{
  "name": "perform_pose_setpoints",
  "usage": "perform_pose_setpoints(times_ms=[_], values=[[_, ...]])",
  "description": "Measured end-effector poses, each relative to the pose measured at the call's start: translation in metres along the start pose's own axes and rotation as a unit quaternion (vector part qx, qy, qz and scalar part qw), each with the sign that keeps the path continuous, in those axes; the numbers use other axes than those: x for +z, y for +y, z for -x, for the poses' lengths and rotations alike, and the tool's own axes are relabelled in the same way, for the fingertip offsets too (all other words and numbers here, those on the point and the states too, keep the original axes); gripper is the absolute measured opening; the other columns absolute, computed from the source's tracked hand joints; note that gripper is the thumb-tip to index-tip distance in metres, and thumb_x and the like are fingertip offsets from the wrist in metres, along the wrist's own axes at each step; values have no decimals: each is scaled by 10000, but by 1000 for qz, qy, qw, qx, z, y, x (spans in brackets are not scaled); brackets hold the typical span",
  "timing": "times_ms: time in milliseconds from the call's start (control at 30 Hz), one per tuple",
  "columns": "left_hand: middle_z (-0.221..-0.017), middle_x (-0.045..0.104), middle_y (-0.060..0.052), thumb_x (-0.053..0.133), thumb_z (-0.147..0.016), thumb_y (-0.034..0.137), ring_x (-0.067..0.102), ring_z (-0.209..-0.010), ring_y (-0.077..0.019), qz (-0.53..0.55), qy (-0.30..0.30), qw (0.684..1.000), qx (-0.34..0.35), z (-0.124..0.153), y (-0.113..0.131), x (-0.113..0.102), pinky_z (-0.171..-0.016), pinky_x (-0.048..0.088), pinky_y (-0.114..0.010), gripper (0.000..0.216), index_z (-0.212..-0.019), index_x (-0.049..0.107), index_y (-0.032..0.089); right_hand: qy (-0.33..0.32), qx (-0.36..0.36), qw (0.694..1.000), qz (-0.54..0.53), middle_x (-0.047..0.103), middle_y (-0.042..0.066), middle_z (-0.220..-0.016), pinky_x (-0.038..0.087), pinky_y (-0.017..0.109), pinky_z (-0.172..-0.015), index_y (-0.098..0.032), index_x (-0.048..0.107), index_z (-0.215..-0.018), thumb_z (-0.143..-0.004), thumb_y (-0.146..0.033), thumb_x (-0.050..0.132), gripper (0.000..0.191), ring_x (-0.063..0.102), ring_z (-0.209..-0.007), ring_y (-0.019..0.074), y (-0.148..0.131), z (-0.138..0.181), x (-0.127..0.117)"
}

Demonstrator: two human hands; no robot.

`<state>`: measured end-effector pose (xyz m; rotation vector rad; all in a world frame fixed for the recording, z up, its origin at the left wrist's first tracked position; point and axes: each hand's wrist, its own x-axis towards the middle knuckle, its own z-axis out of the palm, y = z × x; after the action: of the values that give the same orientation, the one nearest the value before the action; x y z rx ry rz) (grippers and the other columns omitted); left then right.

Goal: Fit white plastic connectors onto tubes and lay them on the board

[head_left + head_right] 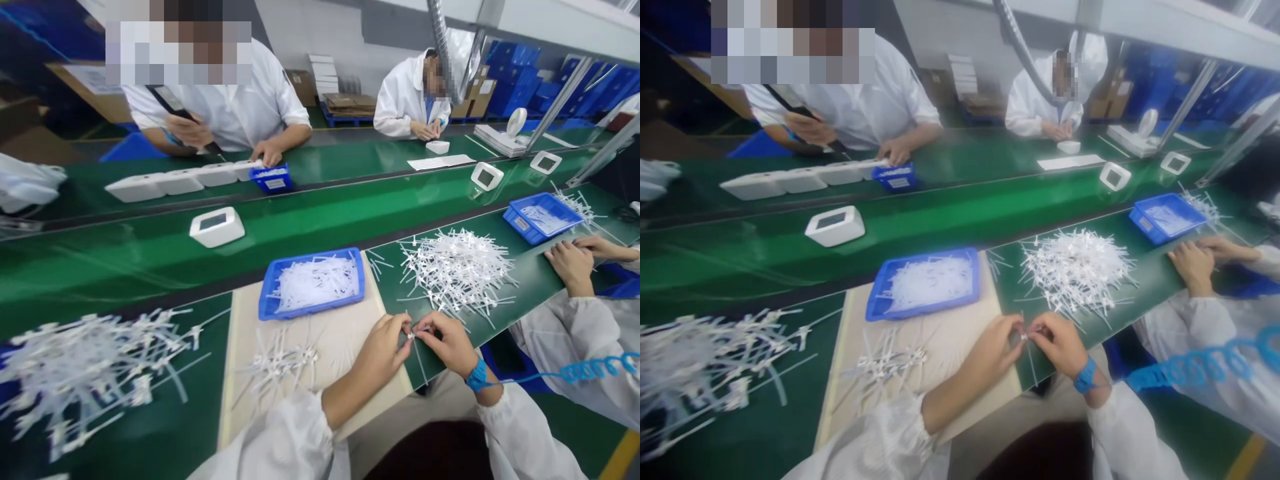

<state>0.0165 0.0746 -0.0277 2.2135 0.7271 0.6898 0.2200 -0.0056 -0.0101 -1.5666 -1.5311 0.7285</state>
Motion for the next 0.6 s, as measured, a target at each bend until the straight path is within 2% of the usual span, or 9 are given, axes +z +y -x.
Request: perform_pose_setpoints(times_ms=[100,233,467,600], values=[[-1082,712,-65,716,-934,73,677,-1055,-270,10,0,1000,-10,-2,1,0,-933,563,-384,371,-1256,594,211,-26,-9,1000,12,783,25,-954,538,313,-772,-250,734,-992,-1012,-217,714,44,716,-831,208,0,-2,-3],[-1072,706,-54,712,-935,76,673,-1043,-268,14,-13,1000,-24,-3,4,-2,-938,557,-396,353,-1237,599,220,-44,-2,999,25,761,17,-933,515,309,-729,-250,719,-1008,-1015,-210,691,49,685,-760,193,1,-3,-5],[-1089,714,-56,692,-978,130,675,-1059,-270,28,-17,998,-46,-5,7,-3,-942,552,-409,280,-1225,600,224,-45,9,999,19,779,38,-951,530,328,-765,-244,708,-954,-1017,-239,682,68,720,-846,222,-4,-4,-7],[-1120,718,-61,693,-985,157,675,-1082,-274,41,-18,997,-59,-4,9,-4,-959,558,-420,309,-1270,599,231,-48,10,998,26,774,44,-924,540,338,-770,-242,695,-936,-1019,-276,688,90,715,-841,228,-6,-5,-7]])
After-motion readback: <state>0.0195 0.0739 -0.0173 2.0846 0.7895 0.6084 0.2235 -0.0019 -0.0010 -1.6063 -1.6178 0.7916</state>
